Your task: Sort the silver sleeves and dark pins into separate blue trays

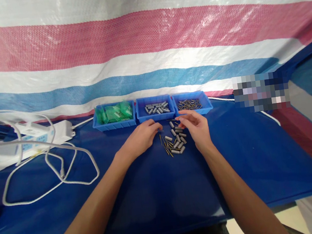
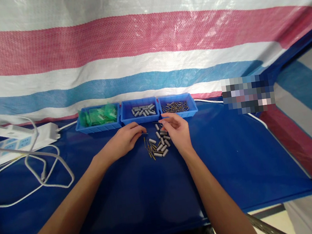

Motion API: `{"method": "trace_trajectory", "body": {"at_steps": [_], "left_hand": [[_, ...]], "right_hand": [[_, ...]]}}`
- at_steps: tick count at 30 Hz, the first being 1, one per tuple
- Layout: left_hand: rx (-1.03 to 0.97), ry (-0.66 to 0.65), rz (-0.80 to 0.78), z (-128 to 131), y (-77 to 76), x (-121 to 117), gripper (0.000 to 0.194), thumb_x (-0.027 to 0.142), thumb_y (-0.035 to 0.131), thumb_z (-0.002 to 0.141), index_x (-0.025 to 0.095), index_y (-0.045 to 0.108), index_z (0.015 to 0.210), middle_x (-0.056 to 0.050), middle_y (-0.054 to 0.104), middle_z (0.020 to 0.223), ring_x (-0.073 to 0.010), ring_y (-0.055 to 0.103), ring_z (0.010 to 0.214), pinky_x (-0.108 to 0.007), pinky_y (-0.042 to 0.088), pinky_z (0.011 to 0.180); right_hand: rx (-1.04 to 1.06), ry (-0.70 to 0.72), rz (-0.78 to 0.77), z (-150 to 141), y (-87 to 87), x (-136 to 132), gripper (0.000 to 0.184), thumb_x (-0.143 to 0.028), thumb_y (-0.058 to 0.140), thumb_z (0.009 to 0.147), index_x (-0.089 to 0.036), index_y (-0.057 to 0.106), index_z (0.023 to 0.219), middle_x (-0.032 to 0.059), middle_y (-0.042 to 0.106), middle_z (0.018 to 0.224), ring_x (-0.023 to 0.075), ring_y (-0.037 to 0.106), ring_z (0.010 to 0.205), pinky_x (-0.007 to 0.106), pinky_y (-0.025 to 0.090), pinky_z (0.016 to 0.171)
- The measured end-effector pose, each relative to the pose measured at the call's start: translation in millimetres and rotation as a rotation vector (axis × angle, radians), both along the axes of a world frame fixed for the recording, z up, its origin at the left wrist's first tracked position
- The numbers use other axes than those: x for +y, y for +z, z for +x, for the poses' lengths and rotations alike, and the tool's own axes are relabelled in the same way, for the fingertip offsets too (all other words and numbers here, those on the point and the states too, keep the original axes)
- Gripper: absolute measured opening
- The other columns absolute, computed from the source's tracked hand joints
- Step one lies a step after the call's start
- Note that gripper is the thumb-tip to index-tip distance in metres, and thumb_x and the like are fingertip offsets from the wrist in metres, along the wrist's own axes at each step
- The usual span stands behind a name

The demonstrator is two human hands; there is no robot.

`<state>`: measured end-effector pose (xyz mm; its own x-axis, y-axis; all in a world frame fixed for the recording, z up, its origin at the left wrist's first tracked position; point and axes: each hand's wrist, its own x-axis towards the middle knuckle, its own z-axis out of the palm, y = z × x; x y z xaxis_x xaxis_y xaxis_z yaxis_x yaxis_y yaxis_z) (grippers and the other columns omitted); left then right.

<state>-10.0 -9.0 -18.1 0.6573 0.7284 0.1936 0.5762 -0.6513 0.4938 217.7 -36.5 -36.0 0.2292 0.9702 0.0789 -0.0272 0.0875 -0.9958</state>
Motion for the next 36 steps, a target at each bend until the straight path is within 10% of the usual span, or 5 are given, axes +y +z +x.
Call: {"method": "trace_trajectory", "body": {"at_steps": [8,17,26,36], "left_hand": [[-0.535,0.179,-0.177,7.9,10.2,-4.2,0.029,0.022,0.075,0.088,0.018,0.071,0.116,-0.001,0.074,0.086,-0.0157,0.073,0.077,-0.028,0.062,0.080],[-0.530,0.103,-0.216,9.6,7.2,-4.8,0.026,0.025,0.072,0.092,0.018,0.066,0.116,-0.002,0.071,0.092,-0.0153,0.075,0.082,-0.028,0.063,0.083],[-0.082,-0.180,-0.120,5.7,3.0,-4.0,0.014,0.018,0.068,0.095,0.019,0.077,0.106,-0.007,0.074,0.105,-0.0200,0.072,0.096,-0.031,0.056,0.091],[-0.053,-0.139,-0.082,6.2,-9.5,-2.6,0.019,0.012,0.056,0.098,0.019,0.071,0.107,-0.006,0.071,0.097,-0.0187,0.068,0.090,-0.029,0.054,0.084]], "right_hand": [[-0.068,0.170,0.001,-3.7,1.8,-3.5,0.025,-0.036,0.079,0.082,-0.024,0.078,0.104,0.0025,0.080,0.087,0.0178,0.073,0.071,0.032,0.061,0.069],[0.031,0.345,-0.054,-8.5,5.4,-8.0,0.023,-0.038,0.087,0.077,-0.023,0.083,0.093,0.0026,0.081,0.084,0.0181,0.076,0.071,0.032,0.063,0.070],[-0.011,-0.180,0.116,4.5,1.0,1.1,0.033,-0.036,0.085,0.079,-0.023,0.078,0.108,0.0062,0.081,0.103,0.0229,0.078,0.088,0.042,0.064,0.089],[-0.026,-0.172,0.093,5.6,-7.6,2.9,0.033,-0.030,0.078,0.080,-0.023,0.073,0.112,0.0062,0.079,0.105,0.0195,0.076,0.080,0.040,0.064,0.083]]}}
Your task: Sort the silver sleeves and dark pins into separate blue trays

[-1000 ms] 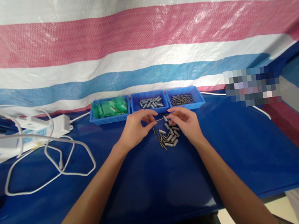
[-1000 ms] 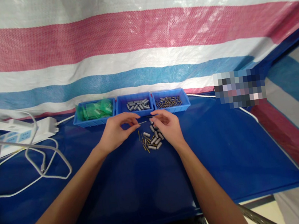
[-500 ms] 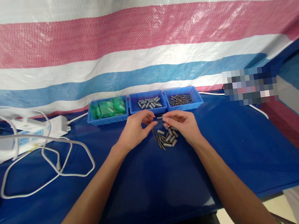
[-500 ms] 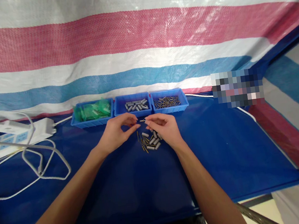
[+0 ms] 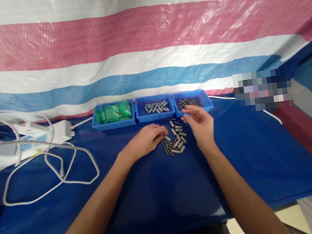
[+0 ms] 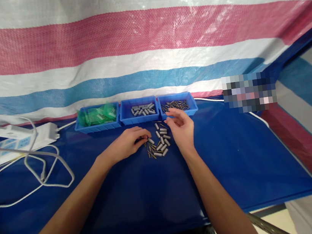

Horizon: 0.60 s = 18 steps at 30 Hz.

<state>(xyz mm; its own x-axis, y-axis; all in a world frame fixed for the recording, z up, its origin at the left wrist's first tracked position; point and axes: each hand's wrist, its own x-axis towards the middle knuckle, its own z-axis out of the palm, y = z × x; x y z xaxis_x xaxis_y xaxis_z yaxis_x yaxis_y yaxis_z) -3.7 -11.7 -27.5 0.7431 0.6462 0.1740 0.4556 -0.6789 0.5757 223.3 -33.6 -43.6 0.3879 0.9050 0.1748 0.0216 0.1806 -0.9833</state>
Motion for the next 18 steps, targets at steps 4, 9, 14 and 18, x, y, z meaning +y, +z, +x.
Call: {"method": "trace_trajectory", "body": {"at_steps": [4,9,14,18], "left_hand": [[-0.096,0.081,-0.069,0.7,-2.8,-0.1,0.022,0.008,0.059,0.093,0.018,0.069,0.111,-0.006,0.068,0.101,-0.0153,0.068,0.081,-0.026,0.056,0.077],[-0.103,0.145,-0.062,-2.4,1.5,1.4,0.024,0.008,0.059,0.091,0.017,0.070,0.110,-0.006,0.069,0.099,-0.0159,0.069,0.081,-0.028,0.059,0.078],[-0.034,0.117,-0.028,-6.8,5.6,3.0,0.031,0.003,0.056,0.087,0.017,0.071,0.112,-0.007,0.069,0.101,-0.0162,0.069,0.082,-0.028,0.059,0.079],[0.017,0.112,0.010,-7.6,6.2,2.7,0.038,0.000,0.054,0.086,0.018,0.071,0.114,-0.007,0.069,0.102,-0.0170,0.069,0.083,-0.028,0.058,0.078]], "right_hand": [[0.003,0.005,-0.005,-3.4,2.9,-0.8,0.026,-0.029,0.079,0.079,-0.022,0.074,0.103,0.0062,0.078,0.104,0.0185,0.075,0.079,0.037,0.063,0.080],[-0.005,0.008,-0.009,-4.1,5.1,-1.2,0.022,-0.031,0.079,0.080,-0.022,0.074,0.100,0.0054,0.078,0.101,0.0177,0.074,0.076,0.036,0.063,0.078],[-0.018,0.016,-0.011,-4.3,5.1,-1.4,0.023,-0.033,0.079,0.080,-0.022,0.074,0.099,0.0052,0.078,0.101,0.0172,0.073,0.074,0.036,0.063,0.076],[-0.024,0.017,-0.005,-4.7,3.9,-1.0,0.022,-0.032,0.079,0.080,-0.022,0.074,0.099,0.0050,0.079,0.100,0.0167,0.072,0.071,0.035,0.062,0.074]]}}
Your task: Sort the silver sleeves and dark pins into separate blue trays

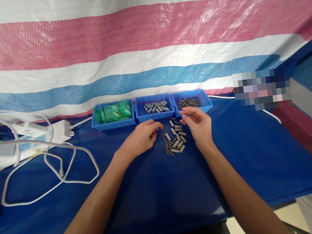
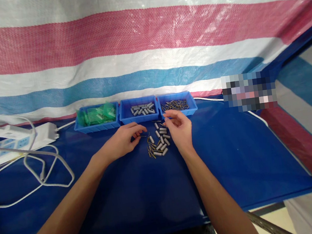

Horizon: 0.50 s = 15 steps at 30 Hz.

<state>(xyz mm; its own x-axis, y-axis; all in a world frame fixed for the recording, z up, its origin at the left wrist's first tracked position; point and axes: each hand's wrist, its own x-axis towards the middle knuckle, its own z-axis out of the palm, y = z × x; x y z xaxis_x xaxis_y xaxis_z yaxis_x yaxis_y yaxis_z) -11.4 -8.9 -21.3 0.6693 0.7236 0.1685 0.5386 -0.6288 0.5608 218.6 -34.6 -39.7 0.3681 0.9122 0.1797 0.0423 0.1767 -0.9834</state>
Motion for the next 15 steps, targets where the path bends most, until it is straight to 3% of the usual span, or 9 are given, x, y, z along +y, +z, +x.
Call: {"method": "trace_trajectory", "body": {"at_steps": [8,15], "left_hand": [[-0.147,0.035,-0.007,1.4,9.0,-1.0,0.043,0.004,0.059,0.082,0.019,0.067,0.121,-0.003,0.067,0.098,-0.0147,0.066,0.081,-0.028,0.058,0.078],[-0.469,0.110,-0.209,8.2,15.6,-5.8,0.041,0.014,0.065,0.089,0.019,0.064,0.130,-0.006,0.066,0.104,-0.0140,0.069,0.088,-0.025,0.064,0.079]], "right_hand": [[-0.017,0.016,0.008,-1.8,3.6,-2.3,0.021,-0.033,0.078,0.082,-0.023,0.074,0.099,0.0040,0.078,0.097,0.0166,0.070,0.070,0.034,0.061,0.070],[-0.230,0.279,-0.019,-5.8,9.8,-9.8,0.016,-0.030,0.074,0.087,-0.025,0.077,0.102,0.0019,0.075,0.084,0.0194,0.070,0.070,0.035,0.058,0.068]]}}
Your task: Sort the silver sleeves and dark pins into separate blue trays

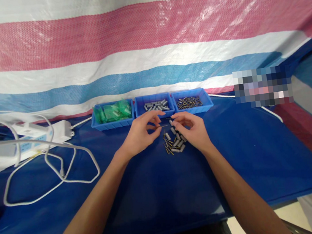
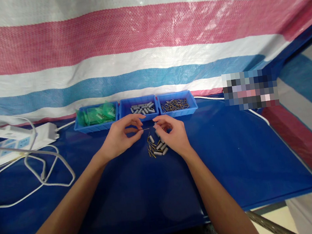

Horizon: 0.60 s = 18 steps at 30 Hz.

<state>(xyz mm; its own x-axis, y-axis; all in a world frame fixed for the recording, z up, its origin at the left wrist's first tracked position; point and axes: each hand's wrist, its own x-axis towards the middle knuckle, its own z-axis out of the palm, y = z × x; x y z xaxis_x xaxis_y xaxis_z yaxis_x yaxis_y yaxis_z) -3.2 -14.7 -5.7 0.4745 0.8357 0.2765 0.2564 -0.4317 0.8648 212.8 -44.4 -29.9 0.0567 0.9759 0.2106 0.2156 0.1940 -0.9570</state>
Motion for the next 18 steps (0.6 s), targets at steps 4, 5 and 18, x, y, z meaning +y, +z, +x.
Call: {"method": "trace_trajectory", "body": {"at_steps": [4,5,18], "left_hand": [[-0.143,0.050,-0.133,0.2,-2.8,1.4,0.042,0.022,0.076,0.087,0.019,0.067,0.128,-0.005,0.067,0.101,-0.0153,0.072,0.089,-0.027,0.065,0.083],[-0.170,0.063,-0.161,-0.2,-3.8,2.4,0.042,0.024,0.078,0.086,0.020,0.068,0.127,-0.005,0.068,0.101,-0.0159,0.073,0.089,-0.028,0.065,0.083],[-0.190,0.107,-0.242,9.9,-9.7,-1.6,0.036,0.035,0.079,0.087,0.017,0.069,0.117,-0.004,0.074,0.090,-0.0176,0.076,0.078,-0.027,0.063,0.073]], "right_hand": [[-0.003,0.113,-0.037,-0.3,-0.1,-1.2,0.022,-0.030,0.077,0.086,-0.024,0.077,0.107,0.0022,0.078,0.086,0.0196,0.072,0.073,0.034,0.057,0.069],[0.016,0.137,-0.049,0.1,-0.3,-1.1,0.025,-0.031,0.078,0.085,-0.024,0.077,0.109,0.0024,0.078,0.087,0.0196,0.073,0.074,0.033,0.057,0.069],[0.270,0.204,-0.181,-2.4,-3.6,0.7,0.023,-0.039,0.090,0.075,-0.022,0.083,0.089,0.0039,0.082,0.086,0.0198,0.077,0.074,0.033,0.064,0.073]]}}
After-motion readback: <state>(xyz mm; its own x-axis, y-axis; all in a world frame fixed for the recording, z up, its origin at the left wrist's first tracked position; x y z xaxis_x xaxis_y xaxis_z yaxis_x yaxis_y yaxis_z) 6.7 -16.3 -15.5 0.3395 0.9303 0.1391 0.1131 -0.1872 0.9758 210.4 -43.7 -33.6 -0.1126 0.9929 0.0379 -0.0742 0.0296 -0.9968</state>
